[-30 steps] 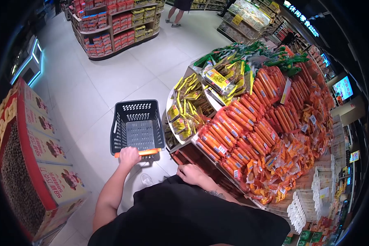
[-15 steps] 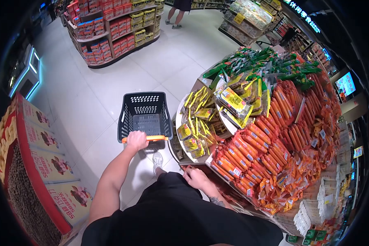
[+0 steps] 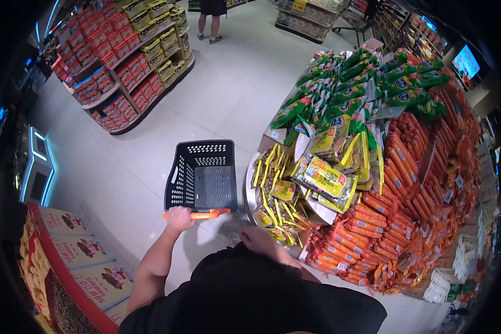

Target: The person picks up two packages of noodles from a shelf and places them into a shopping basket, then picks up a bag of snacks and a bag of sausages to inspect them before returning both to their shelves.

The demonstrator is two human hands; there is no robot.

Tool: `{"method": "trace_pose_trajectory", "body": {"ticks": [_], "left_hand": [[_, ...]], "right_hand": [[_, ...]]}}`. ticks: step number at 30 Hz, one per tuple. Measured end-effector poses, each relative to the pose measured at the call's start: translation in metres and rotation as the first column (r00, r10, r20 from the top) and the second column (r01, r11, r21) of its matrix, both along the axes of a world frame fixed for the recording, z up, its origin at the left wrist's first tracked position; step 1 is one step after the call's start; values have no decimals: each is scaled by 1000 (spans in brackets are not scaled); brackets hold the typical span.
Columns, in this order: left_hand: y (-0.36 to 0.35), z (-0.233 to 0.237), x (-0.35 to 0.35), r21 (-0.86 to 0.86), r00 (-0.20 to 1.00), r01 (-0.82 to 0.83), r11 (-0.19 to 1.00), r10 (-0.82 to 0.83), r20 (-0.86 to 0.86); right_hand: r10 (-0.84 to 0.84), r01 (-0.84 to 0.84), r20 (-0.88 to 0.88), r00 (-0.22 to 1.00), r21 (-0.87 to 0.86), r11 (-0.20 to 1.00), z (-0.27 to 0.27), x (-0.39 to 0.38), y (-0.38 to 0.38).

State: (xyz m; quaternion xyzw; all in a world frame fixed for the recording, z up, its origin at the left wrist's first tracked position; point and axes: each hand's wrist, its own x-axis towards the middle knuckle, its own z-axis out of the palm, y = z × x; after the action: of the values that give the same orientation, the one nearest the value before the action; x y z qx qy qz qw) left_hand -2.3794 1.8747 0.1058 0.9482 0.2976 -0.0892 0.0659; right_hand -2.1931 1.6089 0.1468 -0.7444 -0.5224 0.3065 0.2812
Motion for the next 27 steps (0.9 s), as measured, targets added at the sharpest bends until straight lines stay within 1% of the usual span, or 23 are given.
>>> {"method": "trace_pose_trajectory", "body": {"ticks": [1, 2, 4, 6, 8, 9, 10, 12, 14, 16, 18, 20, 23, 24, 26, 27], "left_hand": [[11, -3, 4, 6, 999, 19, 1000, -20, 35], [21, -6, 8, -7, 998, 57, 998, -57, 8], [42, -8, 21, 37, 998, 42, 998, -44, 51], [62, -9, 35, 63, 994, 93, 994, -97, 59], [85, -12, 48, 59, 972, 131, 990, -140, 190], [93, -11, 56, 86, 972, 141, 986, -154, 176], [102, -10, 65, 85, 972, 159, 984, -171, 163], [122, -10, 82, 91, 976, 174, 981, -184, 115], [144, -18, 98, 83, 957, 224, 971, -235, 168], [161, -15, 120, 89, 956, 251, 964, -261, 134], [178, -14, 141, 65, 955, 266, 962, -272, 119], [195, -9, 159, 57, 939, 324, 944, -329, 101], [221, -13, 185, 95, 868, 433, 896, -443, 223], [229, -15, 193, 91, 857, 454, 886, -462, 228], [242, -21, 206, 162, 814, 478, 863, -505, 289], [245, -13, 214, 90, 857, 480, 872, -489, 161]], "right_hand": [[-6, 6, -2, 1000, -11, 1000, -4, 5, 5], [-13, 13, -4, 1000, -24, 1000, -8, 8, 8], [-25, 23, -22, 999, -74, 997, 1, 15, 17], [-89, 84, -48, 995, -99, 992, -3, 16, 23], [-87, 84, -20, 996, -121, 989, -9, 20, 32], [-113, 110, -31, 993, -79, 991, -11, 22, 37], [-130, 126, -44, 991, -80, 989, -13, 24, 43], [-140, 134, -35, 990, -132, 982, -17, 28, 59], [-202, 198, -9, 979, -152, 968, -4, 31, 80], [-284, 275, -31, 958, -174, 946, 7, 33, 101], [-306, 306, 36, 951, -226, 925, 8, 35, 125], [-359, 353, 22, 933, -253, 901, 12, 34, 146], [-395, 390, 31, 918, -252, 886, 18, 30, 179], [-416, 411, 36, 909, -256, 875, 20, 30, 191], [-394, 401, 81, 916, -265, 877, 24, 31, 211], [-384, 391, 86, 919, -308, 867, 25, 33, 221]]}}
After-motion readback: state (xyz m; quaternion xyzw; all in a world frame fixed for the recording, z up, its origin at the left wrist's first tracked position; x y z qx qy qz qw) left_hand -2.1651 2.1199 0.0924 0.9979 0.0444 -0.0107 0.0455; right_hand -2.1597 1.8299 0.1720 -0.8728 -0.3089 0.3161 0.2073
